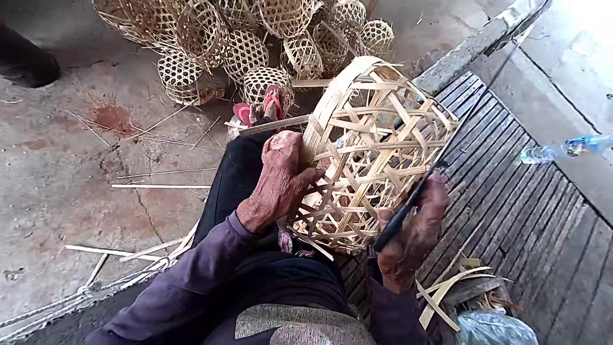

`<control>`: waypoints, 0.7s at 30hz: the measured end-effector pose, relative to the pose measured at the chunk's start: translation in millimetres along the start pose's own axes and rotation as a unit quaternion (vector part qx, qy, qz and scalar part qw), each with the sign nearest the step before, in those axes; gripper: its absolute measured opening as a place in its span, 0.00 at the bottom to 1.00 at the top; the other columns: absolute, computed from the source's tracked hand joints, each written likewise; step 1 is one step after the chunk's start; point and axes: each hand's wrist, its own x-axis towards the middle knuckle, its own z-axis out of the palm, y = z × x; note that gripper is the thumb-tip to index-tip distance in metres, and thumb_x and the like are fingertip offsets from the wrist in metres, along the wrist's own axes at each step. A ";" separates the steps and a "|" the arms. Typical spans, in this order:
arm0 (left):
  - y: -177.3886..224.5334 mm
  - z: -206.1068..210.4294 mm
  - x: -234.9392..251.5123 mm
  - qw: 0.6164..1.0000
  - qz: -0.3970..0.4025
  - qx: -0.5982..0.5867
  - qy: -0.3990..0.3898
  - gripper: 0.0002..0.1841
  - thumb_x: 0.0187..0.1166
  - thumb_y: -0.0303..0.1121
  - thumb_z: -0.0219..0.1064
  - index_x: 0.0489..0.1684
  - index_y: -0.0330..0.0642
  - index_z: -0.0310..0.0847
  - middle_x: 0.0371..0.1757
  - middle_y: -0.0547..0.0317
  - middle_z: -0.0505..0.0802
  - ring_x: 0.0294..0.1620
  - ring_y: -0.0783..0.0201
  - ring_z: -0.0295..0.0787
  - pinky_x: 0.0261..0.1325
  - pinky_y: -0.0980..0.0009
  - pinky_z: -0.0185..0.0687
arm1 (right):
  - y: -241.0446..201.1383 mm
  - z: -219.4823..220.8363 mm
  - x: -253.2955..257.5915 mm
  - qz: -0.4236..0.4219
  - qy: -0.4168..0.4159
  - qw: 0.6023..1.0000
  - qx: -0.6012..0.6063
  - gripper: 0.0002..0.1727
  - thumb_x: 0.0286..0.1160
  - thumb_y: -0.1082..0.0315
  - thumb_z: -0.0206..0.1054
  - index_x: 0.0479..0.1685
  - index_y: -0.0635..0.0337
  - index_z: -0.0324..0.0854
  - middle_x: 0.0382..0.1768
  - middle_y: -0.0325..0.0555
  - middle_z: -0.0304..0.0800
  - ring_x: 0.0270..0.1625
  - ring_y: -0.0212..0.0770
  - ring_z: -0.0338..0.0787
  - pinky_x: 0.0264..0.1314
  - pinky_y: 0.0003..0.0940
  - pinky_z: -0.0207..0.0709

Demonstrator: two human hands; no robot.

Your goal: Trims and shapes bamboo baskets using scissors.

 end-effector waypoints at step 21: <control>-18.0 -35.5 11.4 0.814 0.004 -0.519 -0.262 0.21 0.89 0.48 0.57 0.67 0.46 0.85 0.56 0.57 0.96 0.56 0.63 0.95 0.60 0.68 0.91 | 11.3 -25.8 -0.1 0.004 -0.024 0.998 0.056 0.41 0.80 0.39 0.64 0.88 0.48 0.61 0.70 0.31 0.79 0.64 0.21 0.81 0.66 0.23 0.78</control>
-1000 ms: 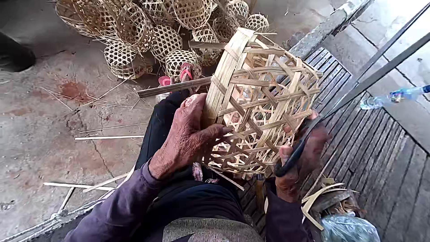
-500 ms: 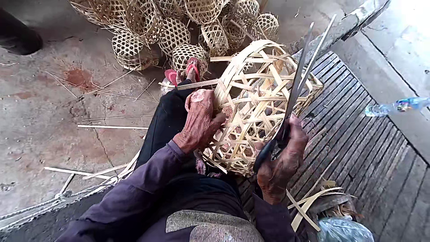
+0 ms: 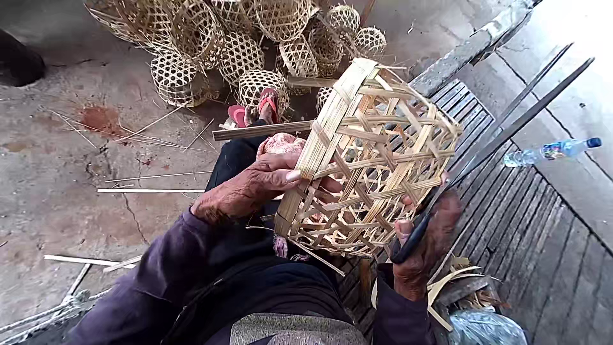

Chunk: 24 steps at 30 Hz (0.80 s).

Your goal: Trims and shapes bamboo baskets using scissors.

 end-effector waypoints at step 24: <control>27.2 38.6 26.8 0.980 -0.008 0.013 0.200 0.13 0.80 0.24 0.53 0.53 0.41 0.84 0.26 0.57 0.92 0.19 0.74 0.87 0.21 0.81 0.83 | -5.8 11.7 -25.8 -0.065 0.012 0.997 -0.047 0.42 0.79 0.34 0.60 0.82 0.56 0.66 0.59 0.38 0.78 0.64 0.23 0.76 0.72 0.19 0.66</control>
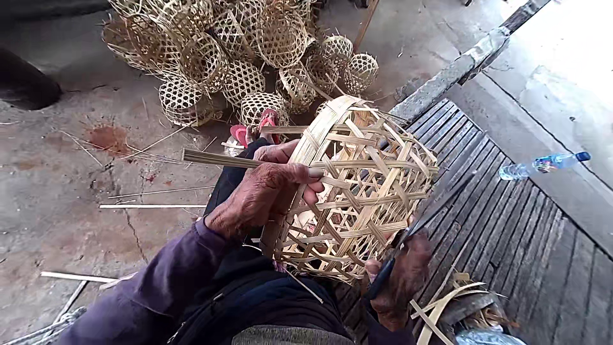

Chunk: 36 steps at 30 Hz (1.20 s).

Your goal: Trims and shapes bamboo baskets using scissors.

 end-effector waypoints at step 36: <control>-2.1 -8.2 -1.6 0.964 0.047 0.261 0.013 0.13 0.66 0.23 0.69 0.47 0.43 0.78 0.31 0.70 0.91 0.23 0.78 0.88 0.25 0.81 0.88 | -20.3 3.4 -26.3 0.013 -0.008 0.998 -0.066 0.42 0.76 0.32 0.60 0.87 0.44 0.62 0.65 0.39 0.77 0.71 0.31 0.75 0.78 0.30 0.63</control>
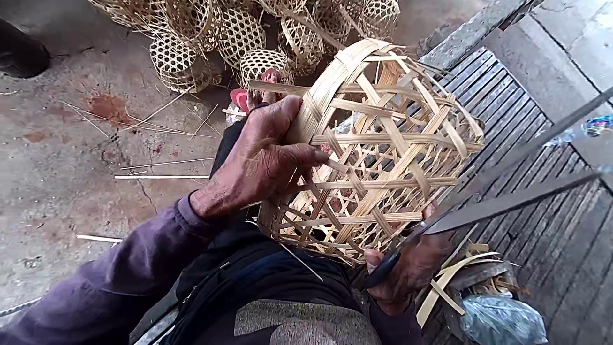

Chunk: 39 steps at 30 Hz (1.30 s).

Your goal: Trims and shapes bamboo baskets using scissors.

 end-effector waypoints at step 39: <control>-53.5 142.7 -56.3 0.865 0.319 0.304 -0.239 0.10 0.83 0.28 0.58 0.48 0.38 0.87 0.28 0.52 0.90 0.29 0.51 0.89 0.26 0.60 0.81 | 111.6 -91.7 -16.0 0.222 0.218 0.914 0.259 0.33 0.92 0.52 0.52 0.85 0.65 0.51 0.63 0.45 0.86 0.61 0.37 0.89 0.65 0.32 0.82</control>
